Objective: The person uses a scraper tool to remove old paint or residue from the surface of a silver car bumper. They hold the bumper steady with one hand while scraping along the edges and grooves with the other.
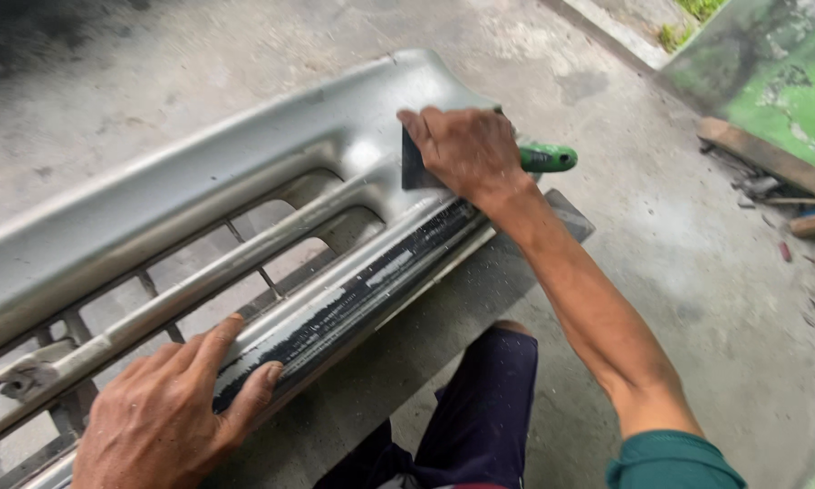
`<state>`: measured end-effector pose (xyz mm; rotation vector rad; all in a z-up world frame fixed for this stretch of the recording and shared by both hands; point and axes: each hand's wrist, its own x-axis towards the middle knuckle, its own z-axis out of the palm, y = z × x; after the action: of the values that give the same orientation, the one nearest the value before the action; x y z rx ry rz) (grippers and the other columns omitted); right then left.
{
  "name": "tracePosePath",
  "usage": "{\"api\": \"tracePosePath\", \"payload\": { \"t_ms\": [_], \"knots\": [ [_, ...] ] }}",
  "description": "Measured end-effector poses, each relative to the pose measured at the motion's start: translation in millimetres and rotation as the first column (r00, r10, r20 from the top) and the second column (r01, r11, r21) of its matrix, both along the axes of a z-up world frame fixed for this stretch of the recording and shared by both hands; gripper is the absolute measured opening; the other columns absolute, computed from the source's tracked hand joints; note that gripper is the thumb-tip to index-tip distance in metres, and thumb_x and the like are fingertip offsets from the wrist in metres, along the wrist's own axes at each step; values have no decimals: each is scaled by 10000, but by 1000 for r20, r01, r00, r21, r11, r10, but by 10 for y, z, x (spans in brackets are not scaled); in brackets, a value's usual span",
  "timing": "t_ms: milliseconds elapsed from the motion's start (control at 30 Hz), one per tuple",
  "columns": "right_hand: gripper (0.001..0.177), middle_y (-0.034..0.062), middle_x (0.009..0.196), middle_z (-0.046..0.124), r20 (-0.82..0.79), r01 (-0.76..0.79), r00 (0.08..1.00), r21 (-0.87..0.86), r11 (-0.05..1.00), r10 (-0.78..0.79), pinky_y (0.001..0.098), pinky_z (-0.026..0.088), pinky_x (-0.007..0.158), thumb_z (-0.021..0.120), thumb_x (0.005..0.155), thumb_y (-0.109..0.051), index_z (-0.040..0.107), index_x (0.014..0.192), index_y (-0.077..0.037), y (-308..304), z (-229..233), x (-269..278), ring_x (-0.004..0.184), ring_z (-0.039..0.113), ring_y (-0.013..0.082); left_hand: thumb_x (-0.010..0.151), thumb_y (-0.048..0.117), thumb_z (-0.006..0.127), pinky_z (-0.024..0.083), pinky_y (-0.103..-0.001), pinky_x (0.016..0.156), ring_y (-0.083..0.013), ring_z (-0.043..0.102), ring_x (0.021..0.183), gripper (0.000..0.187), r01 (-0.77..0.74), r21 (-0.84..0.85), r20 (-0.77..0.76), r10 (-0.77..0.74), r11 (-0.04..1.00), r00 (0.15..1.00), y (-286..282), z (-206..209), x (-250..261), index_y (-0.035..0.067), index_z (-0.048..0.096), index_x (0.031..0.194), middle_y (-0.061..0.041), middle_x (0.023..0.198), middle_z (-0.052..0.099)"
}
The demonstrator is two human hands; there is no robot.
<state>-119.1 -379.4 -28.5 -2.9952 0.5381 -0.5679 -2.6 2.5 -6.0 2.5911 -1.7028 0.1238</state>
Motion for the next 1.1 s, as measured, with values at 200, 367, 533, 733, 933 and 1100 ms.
{"api": "tracePosePath", "payload": {
  "t_ms": [200,367,533,733,933,1100],
  "knots": [
    [523,-25,508,497,-35,3,999,-22,1000,-3,280,383,232,426,1175,-391,673,843,-70,49,36,6,302,450,142,885,669,525,605,-407,813,-240,757,965,710,-14,-29,1,14,999,1000,16,5,-11,146,623,1355,-12,1144,764],
    [608,-46,514,412,-61,158,986,28,987,-156,269,311,271,262,1154,-484,618,815,-127,119,-16,-112,341,365,103,890,650,536,596,-417,807,-255,751,930,687,14,-69,16,-13,998,1000,22,-16,9,131,629,1330,-15,1146,761],
    [577,49,570,595,69,261,964,-22,965,-259,319,475,314,352,1149,-460,700,935,-52,171,19,-145,408,587,192,892,720,452,640,-414,784,-240,771,927,762,-52,120,-13,54,991,998,-54,59,21,190,540,1431,-3,1171,748],
    [550,119,550,593,253,318,923,-71,945,-292,491,411,377,403,1141,-422,658,807,-67,195,-134,-218,451,575,336,900,687,481,626,-415,770,-238,766,915,693,-49,82,3,49,995,999,-40,84,-34,190,592,1370,14,1136,760],
    [566,48,486,497,216,306,933,-55,950,-288,400,359,293,383,1152,-397,662,784,-69,367,-82,-240,350,460,219,896,700,477,631,-406,720,-247,769,862,711,-42,98,21,41,994,999,-3,101,-51,198,583,1389,-13,1044,770],
    [552,-13,532,478,69,286,954,75,955,-291,275,345,261,333,1179,-377,586,782,-89,380,37,-180,340,426,137,876,722,532,620,-439,695,-313,766,811,660,-68,90,19,66,994,998,-6,154,-77,247,593,1330,-81,909,774]
  ]
}}
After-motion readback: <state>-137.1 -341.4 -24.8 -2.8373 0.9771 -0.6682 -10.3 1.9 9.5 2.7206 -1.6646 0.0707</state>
